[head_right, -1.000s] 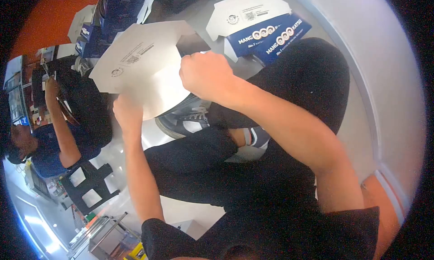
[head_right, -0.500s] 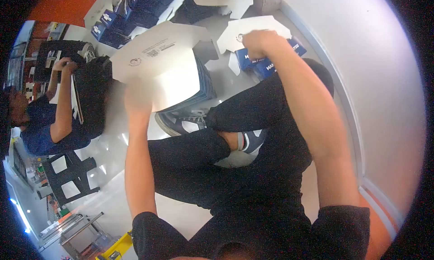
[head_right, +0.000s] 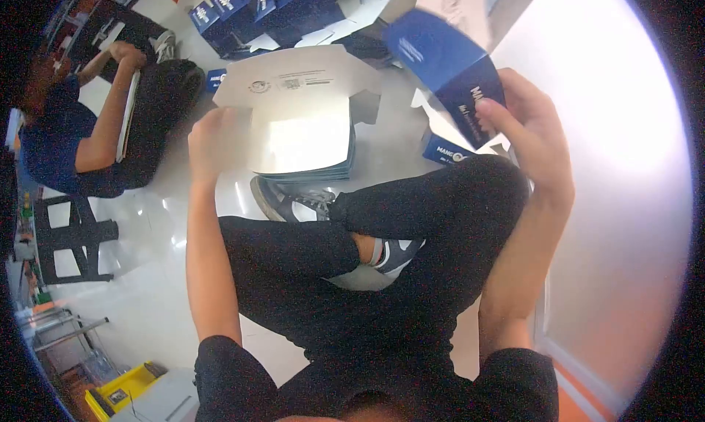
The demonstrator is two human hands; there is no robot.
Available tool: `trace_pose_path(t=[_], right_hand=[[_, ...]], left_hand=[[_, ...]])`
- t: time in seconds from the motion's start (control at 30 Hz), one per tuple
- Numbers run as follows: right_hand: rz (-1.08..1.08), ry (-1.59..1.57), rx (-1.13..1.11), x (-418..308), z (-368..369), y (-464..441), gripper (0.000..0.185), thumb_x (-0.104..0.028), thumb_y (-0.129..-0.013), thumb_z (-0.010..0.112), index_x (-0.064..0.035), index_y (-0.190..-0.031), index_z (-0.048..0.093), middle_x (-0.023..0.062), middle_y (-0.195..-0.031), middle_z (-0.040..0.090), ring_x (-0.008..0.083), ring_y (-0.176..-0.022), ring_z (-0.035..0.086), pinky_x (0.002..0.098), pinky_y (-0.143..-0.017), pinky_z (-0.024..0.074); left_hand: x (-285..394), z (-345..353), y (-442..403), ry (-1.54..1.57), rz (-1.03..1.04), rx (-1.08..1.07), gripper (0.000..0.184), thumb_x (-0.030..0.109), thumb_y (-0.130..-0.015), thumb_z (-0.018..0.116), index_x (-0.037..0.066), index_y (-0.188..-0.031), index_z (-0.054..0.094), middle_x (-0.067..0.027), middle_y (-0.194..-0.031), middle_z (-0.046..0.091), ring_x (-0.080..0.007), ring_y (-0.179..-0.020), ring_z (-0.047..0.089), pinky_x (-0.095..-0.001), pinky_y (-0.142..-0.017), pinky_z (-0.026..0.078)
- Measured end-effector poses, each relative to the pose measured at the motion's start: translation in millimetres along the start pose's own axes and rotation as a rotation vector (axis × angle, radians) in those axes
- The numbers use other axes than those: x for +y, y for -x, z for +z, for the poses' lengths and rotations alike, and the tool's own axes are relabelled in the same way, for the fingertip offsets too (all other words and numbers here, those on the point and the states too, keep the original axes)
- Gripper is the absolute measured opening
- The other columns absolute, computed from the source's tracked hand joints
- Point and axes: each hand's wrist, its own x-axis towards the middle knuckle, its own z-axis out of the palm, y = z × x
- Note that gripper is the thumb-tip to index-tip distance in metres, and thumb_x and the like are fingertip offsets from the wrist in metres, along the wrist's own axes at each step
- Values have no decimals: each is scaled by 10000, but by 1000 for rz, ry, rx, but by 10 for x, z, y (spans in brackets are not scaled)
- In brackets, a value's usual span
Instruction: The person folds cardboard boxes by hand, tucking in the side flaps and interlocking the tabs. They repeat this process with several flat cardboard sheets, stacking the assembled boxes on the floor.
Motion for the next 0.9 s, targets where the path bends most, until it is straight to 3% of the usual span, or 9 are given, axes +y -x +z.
trace_pose_path(t=[0.07, 0.13, 0.23, 0.47, 0.6, 0.63, 0.73, 0.8, 0.9], right_hand=[[-44, -180, 87, -186, 331, 83, 353, -36, -862, 656, 7, -1208, 601, 129, -987, 663, 185, -880, 626, 311, -777, 497], [-492, 420, -45, -499, 839, -52, 381, -37, -830, 652, 5, -1204, 594, 124, -938, 655, 231, -851, 647, 322, -758, 518], [-668, 583, -179, -270, 1637, -256, 223, -81, -802, 618, -18, -1016, 617, 116, -901, 648, 272, -854, 665, 364, -718, 546], [-745, 836, -321, 176, 2383, -632, 147, -125, -806, 606, -44, -928, 615, 89, -903, 664, 254, -865, 672, 386, -712, 539], [-850, 752, 179, 8, 1942, -526, 422, -192, -797, 735, -51, -1174, 605, 92, -1028, 644, 282, -1030, 598, 412, -899, 457], [-850, 754, 158, 54, 1855, -510, 422, -192, -797, 735, -51, -1174, 605, 92, -1028, 644, 282, -1030, 598, 412, -899, 457], [-388, 734, 279, 239, 1648, -489, 491, -184, -820, 716, -25, -1256, 557, 149, -1116, 608, 309, -1040, 582, 400, -864, 475], [-60, 303, 107, 462, 1630, -517, 570, -243, -836, 675, -25, -1331, 495, 271, -1271, 515, 422, -1165, 523, 452, -988, 426], [-24, 126, 231, 589, 1624, -538, 601, -224, -843, 663, 21, -1351, 454, 303, -1273, 498, 425, -1183, 517, 444, -1024, 403]], left_hand=[[43, -93, 1, 100, -76, -47, 367, 328, -930, 599, 21, -1108, 692, -151, -904, 730, -290, -759, 710, -385, -731, 535], [20, -98, -2, 198, -140, -97, 369, 320, -928, 604, 16, -1120, 686, -142, -904, 732, -250, -742, 712, -369, -725, 535], [-40, -51, 14, 384, -227, -226, 362, 291, -922, 607, 9, -1138, 675, -130, -902, 732, -197, -702, 702, -355, -711, 536], [-104, -24, 50, 130, -31, -443, 411, 206, -877, 626, 50, -1257, 610, -210, -1102, 688, -405, -1045, 639, -424, -909, 491], [-88, -28, 60, 148, -17, -397, 406, 217, -880, 638, 53, -1251, 613, -194, -1079, 697, -385, -996, 658, -438, -885, 497], [-28, -62, 61, 129, -9, -379, 401, 219, -883, 637, 53, -1247, 617, -188, -1075, 699, -378, -969, 666, -439, -869, 500], [55, -80, 97, 114, -5, -346, 386, 227, -886, 639, 52, -1230, 630, -173, -1054, 707, -355, -905, 680, -433, -835, 508], [130, -97, 80, 106, 8, -333, 377, 234, -887, 642, 52, -1218, 640, -162, -1038, 712, -338, -868, 686, -425, -817, 512], [210, -135, 106, 96, -26, -279, 363, 242, -885, 651, 29, -1179, 657, -162, -994, 715, -309, -824, 686, -405, -792, 517]])
